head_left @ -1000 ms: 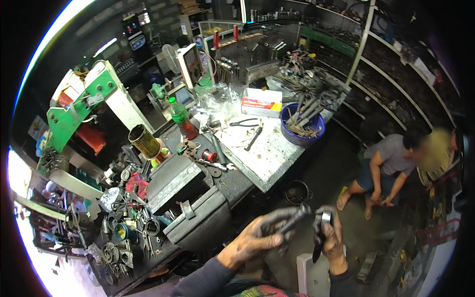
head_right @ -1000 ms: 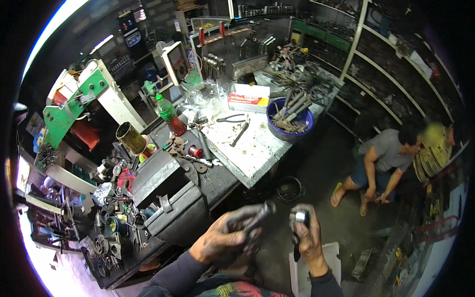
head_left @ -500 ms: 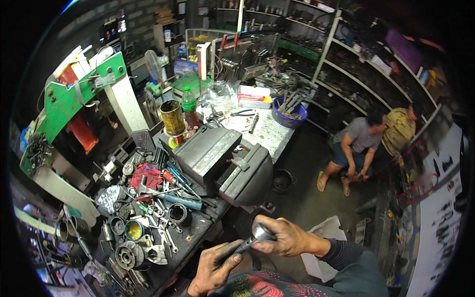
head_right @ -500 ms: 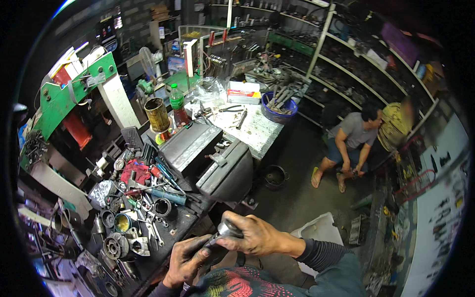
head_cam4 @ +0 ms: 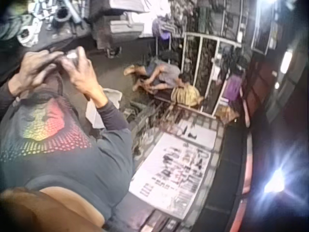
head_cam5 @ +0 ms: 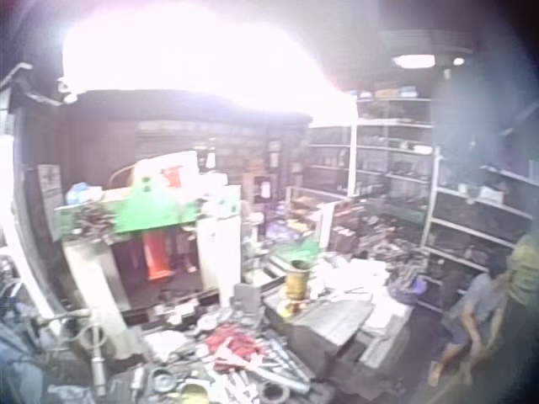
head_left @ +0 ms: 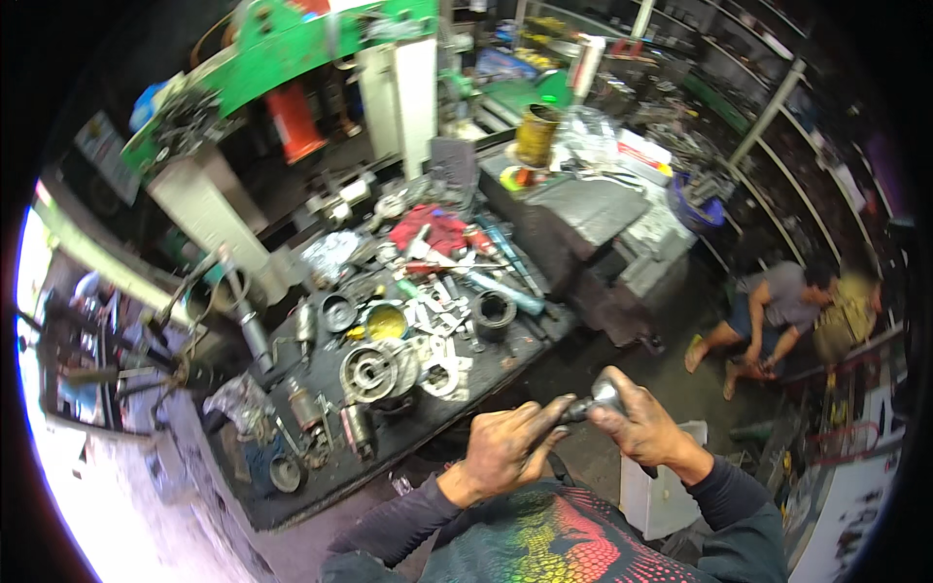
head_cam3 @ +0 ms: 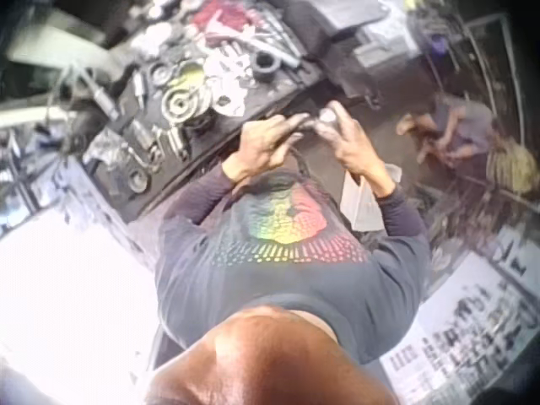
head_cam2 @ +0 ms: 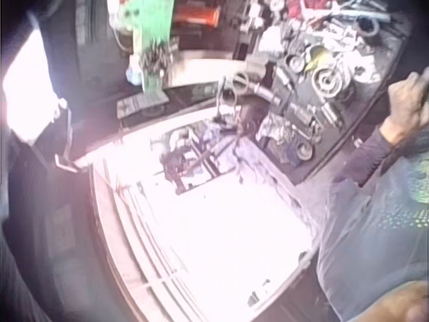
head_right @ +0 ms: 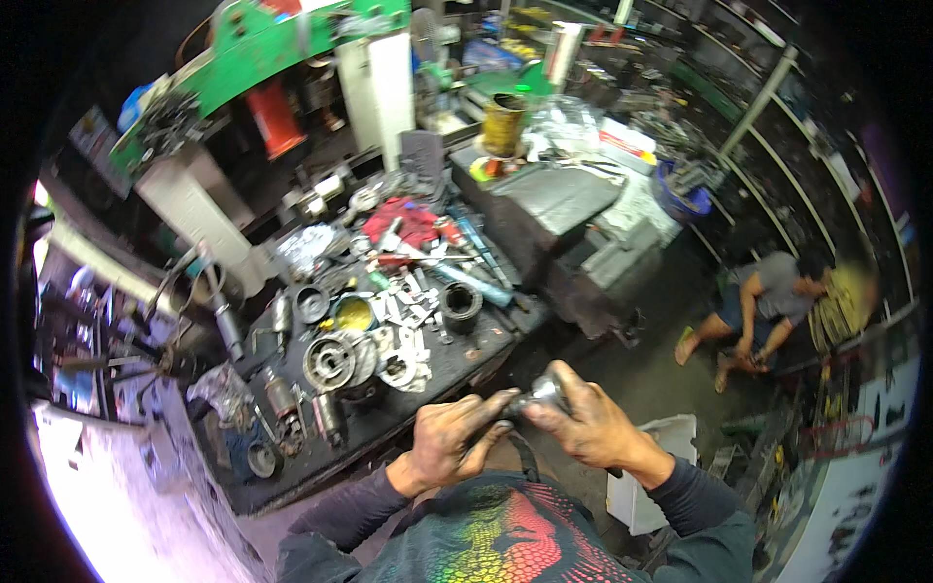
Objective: The person works on a mechanical assembly at a cluttered workbench, using a hammer and wrench to adjust and remove components. They handle a cylindrical part and a metal plate, tapping and prying pieces apart while another person observes and uses a phone.
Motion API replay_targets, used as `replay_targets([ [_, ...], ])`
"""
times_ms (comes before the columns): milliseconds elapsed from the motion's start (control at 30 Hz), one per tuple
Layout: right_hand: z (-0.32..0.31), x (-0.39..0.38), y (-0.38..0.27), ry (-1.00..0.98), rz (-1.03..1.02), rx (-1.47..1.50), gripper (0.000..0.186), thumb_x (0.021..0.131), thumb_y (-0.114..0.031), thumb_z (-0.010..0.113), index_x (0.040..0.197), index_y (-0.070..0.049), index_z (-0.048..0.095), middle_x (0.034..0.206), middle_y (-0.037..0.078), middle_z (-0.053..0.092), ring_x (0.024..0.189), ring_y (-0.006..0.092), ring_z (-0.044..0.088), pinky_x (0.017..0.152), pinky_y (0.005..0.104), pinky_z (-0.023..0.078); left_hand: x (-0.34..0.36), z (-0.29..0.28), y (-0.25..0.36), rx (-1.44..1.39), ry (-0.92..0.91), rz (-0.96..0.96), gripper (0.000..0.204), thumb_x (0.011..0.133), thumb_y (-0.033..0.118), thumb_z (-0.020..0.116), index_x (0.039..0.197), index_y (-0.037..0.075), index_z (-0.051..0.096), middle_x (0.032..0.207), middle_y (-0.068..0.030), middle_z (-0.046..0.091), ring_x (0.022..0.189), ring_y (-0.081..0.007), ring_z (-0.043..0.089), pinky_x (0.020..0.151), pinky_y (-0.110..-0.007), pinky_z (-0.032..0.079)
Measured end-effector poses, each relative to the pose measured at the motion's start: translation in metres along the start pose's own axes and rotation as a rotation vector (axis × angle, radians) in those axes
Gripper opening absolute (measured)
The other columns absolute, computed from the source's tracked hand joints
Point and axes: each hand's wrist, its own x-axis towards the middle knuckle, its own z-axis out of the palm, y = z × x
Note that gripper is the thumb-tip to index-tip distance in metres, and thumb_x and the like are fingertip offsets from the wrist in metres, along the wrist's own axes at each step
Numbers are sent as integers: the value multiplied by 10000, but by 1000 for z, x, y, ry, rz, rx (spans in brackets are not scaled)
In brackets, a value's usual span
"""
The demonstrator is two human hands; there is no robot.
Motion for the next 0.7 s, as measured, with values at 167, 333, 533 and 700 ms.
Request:
replay_targets([
  [167,15,17,-14,-81,-68,10,489,1003,-463,681,1061,-19,485,755,114,600,692,210,571,662,379,475,-16,-14,-2,-251,-17,-224,469,935,182,742,1377,52,648,873,-147,663,707,-321,667,633,-398,533],
  [333,16,39,-28,-198,-26,-23,493,1010,-483,666,1070,-29,485,777,105,607,712,208,580,674,380,481,-12,-37,3,-173,-126,-314,365,1022,279,645,1302,47,615,987,-206,709,828,-423,703,685,-475,555],
  [533,32,47,-31,-203,-109,-58,478,1025,-466,626,1130,-25,472,786,153,624,697,286,621,675,412,493,-5,-55,7,-59,-312,-501,325,1039,328,618,1024,13,540,793,-237,679,761,-452,687,641,-530,526],
  [700,41,57,-32,-309,-130,6,551,1036,-559,540,1153,-23,485,773,159,608,691,284,616,658,399,483,-19,-59,-9,-34,-176,-322,296,989,298,683,978,40,537,738,-212,647,688,-451,655,577,-514,492],
])
